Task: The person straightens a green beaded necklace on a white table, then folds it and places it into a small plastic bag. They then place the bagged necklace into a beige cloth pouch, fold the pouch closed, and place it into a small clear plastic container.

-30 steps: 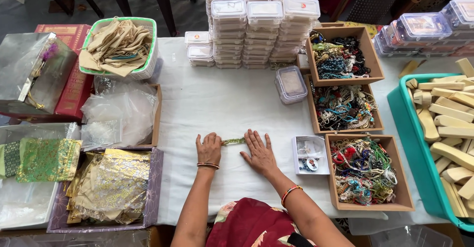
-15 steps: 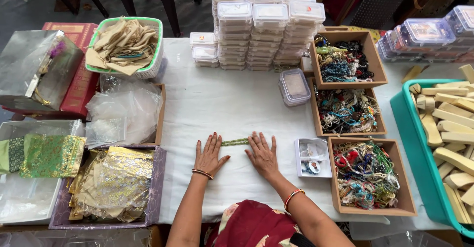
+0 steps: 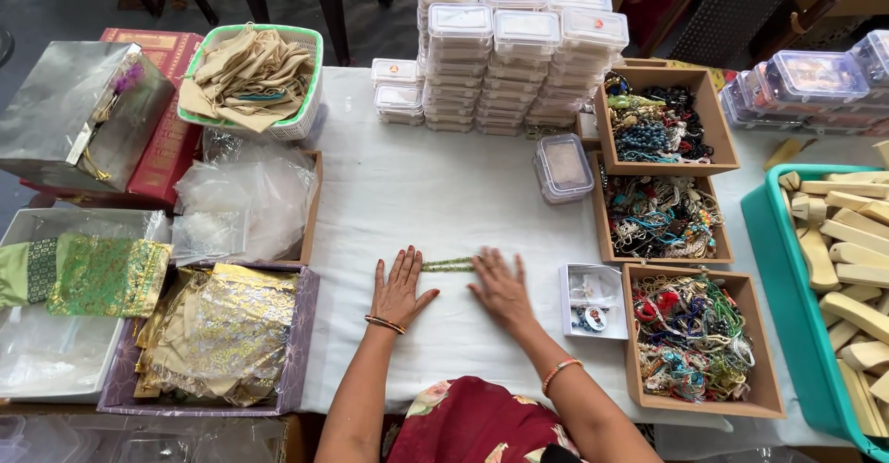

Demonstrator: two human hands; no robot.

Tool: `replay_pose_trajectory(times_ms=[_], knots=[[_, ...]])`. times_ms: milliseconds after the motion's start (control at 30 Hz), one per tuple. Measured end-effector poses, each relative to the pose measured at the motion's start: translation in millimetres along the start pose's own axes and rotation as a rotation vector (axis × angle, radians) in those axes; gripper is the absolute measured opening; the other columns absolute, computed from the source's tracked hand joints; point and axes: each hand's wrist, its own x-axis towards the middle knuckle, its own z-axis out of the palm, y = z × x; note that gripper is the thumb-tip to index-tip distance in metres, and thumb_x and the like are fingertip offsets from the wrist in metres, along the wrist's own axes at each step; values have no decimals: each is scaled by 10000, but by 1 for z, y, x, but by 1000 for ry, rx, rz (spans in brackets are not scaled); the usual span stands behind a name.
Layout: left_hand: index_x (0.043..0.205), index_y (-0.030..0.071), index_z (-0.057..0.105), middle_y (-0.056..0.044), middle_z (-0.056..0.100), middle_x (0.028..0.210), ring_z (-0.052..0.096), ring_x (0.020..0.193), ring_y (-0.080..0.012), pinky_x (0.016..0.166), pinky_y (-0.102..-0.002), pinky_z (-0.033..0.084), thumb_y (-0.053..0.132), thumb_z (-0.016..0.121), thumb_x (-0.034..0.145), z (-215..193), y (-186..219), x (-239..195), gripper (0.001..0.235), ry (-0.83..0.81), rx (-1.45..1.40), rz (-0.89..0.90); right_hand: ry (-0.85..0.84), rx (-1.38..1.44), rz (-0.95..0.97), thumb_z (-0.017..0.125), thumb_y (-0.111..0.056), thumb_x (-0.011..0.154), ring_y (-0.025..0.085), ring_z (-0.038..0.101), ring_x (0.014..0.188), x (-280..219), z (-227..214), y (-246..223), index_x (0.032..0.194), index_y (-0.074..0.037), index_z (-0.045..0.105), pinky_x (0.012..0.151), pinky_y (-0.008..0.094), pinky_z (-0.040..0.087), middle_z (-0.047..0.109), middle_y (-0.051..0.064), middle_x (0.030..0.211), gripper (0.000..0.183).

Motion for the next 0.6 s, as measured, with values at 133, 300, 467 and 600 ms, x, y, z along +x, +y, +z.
replay_pose_trajectory(times_ms=[133, 300, 467, 600], knots=[[1628, 201, 160, 8, 130, 1709, 90, 1561, -165, 1250, -524, 5, 654, 319, 989, 29, -7, 11, 799, 98, -131, -3, 86, -26, 204, 404, -520, 1048, 255, 240, 1548, -13, 4, 21, 1560, -216, 416, 1243, 568, 9, 291, 82, 1669, 596], [1381, 169, 611, -55, 500, 1572, 421, 1479, -227, 1228, -436, 285, 329, 525, 1046, 58, -16, 18, 381, 540, -464, -187, 124, 35, 70, 519, -480, 1001, 290, 240, 1513, -11, -9, 1, 1458, -256, 530, 1212, 577, 16, 279, 151, 1662, 509], [1044, 156, 717, -24, 655, 1328, 566, 1287, -219, 1137, -421, 387, 231, 676, 956, 25, -2, -2, 123, 614, -410, -244, -23, 127, 188, 594, -441, 965, 275, 219, 1523, 2, -24, -3, 1235, -214, 642, 1233, 564, 13, 325, 109, 1626, 356], [989, 146, 692, 36, 713, 1022, 658, 1023, -197, 990, -394, 475, 184, 734, 908, 12, 5, -17, 98, 588, -415, -210, 145, 89, 174, 677, -294, 928, 264, 356, 1490, 4, -21, 6, 1073, -143, 645, 1240, 570, 68, 510, 79, 1504, 212]])
